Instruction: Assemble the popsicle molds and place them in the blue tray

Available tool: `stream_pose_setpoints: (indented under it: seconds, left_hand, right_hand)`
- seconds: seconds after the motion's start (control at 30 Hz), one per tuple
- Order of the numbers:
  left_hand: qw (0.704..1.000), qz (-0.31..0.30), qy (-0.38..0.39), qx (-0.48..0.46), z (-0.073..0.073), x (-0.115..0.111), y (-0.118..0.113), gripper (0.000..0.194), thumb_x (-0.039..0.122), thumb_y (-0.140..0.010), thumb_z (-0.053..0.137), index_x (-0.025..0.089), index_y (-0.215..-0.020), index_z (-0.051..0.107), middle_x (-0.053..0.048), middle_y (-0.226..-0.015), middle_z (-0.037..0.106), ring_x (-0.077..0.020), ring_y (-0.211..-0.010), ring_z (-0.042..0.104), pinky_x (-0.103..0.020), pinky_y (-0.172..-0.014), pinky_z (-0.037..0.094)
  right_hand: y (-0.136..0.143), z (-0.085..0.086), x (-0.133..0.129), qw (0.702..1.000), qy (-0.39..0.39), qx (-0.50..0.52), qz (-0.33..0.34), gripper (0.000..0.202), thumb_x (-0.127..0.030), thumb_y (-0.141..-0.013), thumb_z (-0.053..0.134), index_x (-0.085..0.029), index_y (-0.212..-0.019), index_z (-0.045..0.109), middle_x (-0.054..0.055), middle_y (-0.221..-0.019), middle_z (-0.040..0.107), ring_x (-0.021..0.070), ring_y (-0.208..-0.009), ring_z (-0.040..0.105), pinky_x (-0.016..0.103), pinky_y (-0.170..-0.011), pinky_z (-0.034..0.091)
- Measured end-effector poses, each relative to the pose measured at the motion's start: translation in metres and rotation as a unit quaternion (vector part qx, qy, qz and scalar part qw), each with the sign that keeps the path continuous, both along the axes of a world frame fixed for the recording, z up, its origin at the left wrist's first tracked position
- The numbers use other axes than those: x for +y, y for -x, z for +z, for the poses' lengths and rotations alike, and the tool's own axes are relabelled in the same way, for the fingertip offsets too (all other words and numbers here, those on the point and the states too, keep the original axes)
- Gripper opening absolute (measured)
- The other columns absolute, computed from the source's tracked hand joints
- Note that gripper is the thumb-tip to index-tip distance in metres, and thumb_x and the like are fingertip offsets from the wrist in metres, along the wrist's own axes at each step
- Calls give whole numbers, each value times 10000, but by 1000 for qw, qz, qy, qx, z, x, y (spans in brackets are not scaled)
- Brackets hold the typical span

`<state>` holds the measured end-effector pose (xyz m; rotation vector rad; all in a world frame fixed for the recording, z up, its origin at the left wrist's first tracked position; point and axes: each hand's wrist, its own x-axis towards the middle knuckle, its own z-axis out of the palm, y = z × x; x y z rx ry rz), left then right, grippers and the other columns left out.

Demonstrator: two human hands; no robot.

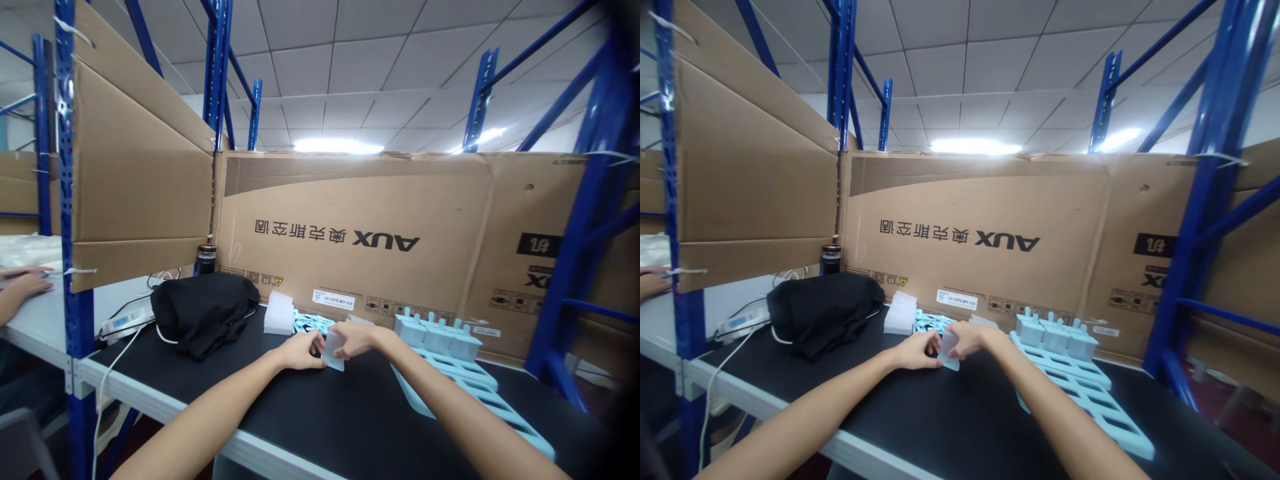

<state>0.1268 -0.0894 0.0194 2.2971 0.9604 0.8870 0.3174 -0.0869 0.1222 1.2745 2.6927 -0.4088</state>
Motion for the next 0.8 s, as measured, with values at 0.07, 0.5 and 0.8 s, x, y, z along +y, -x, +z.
stream_pose_setpoints:
  seconds: [0.07, 0.5, 0.8]
  left_hand:
    - [1000, -5, -3, 3, 0, 0, 1, 421, 320, -641, 752, 160, -974, 549, -34, -883, 628, -146, -728, 562, -268, -660, 449]
    - [922, 66, 28, -381, 19, 3, 10, 460, 384, -709, 717, 200, -1039, 454, -31, -939, 557, -158, -895, 574, -278, -775, 461]
    - [956, 55, -8, -287, 17, -3, 9, 351, 389, -756, 681, 200, -975, 483, -13, -914, 576, -152, -870, 568, -267, -780, 426]
  right_hand:
    - [-1, -5, 1, 1000, -20, 17, -9, 260, -295, -630, 636, -202, -861, 563, 4, -706, 648, 181, -691, 612, 260, -586, 406]
    - [-24, -54, 24, 971, -76, 229, 8, 346, -122, -707, 539, -164, -1050, 534, 57, -969, 630, 160, -837, 585, 272, -742, 456]
    - [19, -55, 79, 970, -213, 100, -65, 333, -149, -690, 594, -154, -1019, 645, 110, -1021, 668, 224, -933, 610, 268, -764, 442]
